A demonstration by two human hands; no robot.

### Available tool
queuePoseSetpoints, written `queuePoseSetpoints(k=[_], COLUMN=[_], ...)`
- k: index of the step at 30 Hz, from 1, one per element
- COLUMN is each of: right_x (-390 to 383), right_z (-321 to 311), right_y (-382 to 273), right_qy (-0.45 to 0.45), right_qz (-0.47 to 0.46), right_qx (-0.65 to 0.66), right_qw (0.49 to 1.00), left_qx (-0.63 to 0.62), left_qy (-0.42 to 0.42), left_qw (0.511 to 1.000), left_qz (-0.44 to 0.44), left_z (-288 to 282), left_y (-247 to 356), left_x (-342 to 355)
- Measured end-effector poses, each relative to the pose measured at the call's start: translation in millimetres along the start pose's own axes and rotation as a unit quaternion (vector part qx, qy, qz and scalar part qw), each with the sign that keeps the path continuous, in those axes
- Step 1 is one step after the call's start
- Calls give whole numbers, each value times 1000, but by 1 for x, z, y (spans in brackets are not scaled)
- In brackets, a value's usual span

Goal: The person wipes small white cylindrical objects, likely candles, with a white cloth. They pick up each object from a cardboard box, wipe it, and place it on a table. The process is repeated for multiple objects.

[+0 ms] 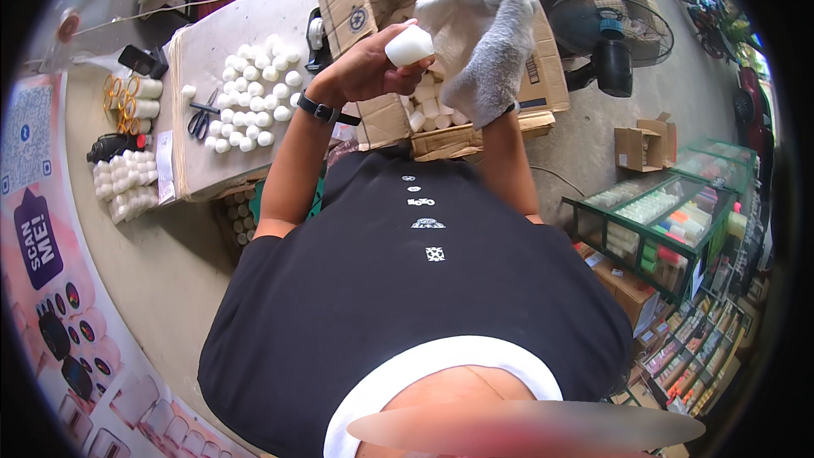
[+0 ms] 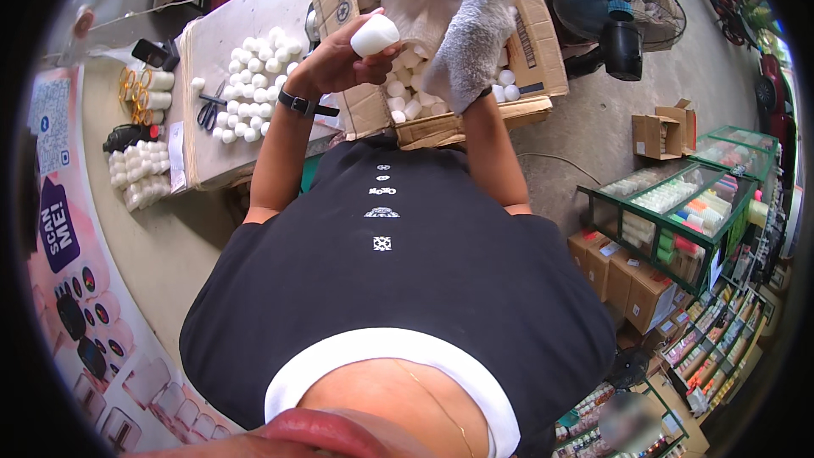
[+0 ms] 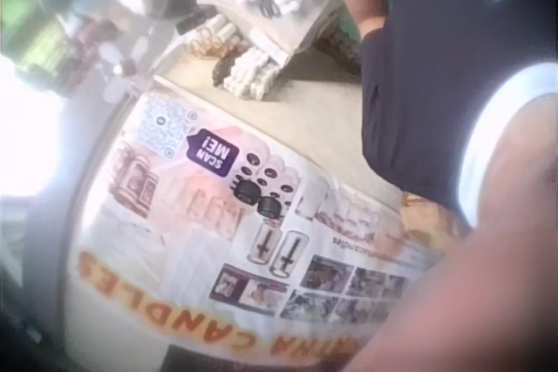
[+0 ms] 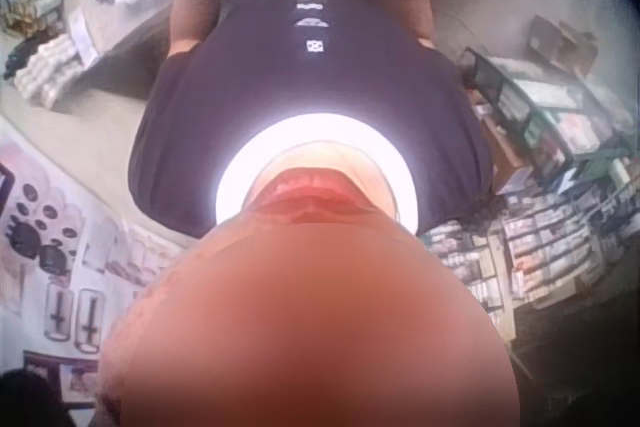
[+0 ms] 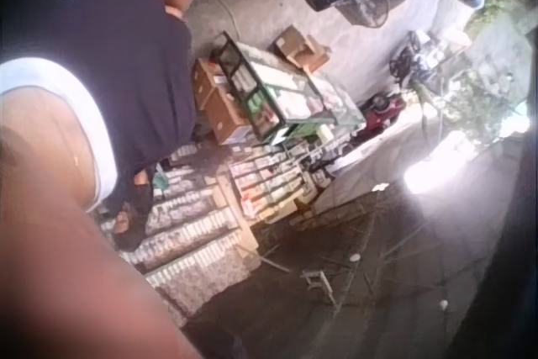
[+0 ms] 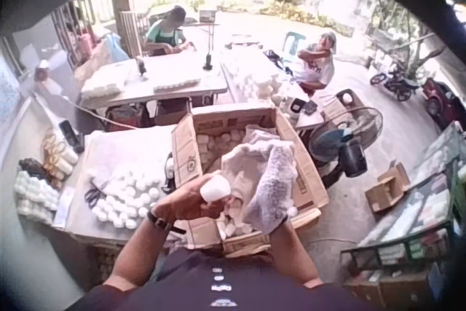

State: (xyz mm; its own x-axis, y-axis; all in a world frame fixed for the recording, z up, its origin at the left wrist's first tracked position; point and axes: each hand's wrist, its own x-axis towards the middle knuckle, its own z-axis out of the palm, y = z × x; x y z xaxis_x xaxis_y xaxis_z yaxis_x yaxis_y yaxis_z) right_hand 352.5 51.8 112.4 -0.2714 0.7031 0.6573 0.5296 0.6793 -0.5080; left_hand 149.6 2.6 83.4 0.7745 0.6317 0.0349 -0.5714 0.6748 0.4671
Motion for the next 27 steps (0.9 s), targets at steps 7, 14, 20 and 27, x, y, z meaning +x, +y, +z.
queuePoseSetpoints(k=[7, 14, 20, 27], right_x=[-14, -17, -2, -24], right_z=[15, -9, -27, -34], right_y=[46, 27, 9, 21], right_qy=[-268, -202, -65, -214], right_qz=[-63, -158, -237, -156], right_qx=[-106, -303, -245, -276], right_qw=[956, 918, 938, 924], left_qx=[235, 471, 470, 454], left_qy=[202, 338, 368, 437], left_qw=[946, 802, 784, 714], left_qz=[99, 144, 171, 305], left_z=[-2, 5, 17, 18], left_y=[-25, -47, -41, -38], left_x=[-21, 7, 8, -7])
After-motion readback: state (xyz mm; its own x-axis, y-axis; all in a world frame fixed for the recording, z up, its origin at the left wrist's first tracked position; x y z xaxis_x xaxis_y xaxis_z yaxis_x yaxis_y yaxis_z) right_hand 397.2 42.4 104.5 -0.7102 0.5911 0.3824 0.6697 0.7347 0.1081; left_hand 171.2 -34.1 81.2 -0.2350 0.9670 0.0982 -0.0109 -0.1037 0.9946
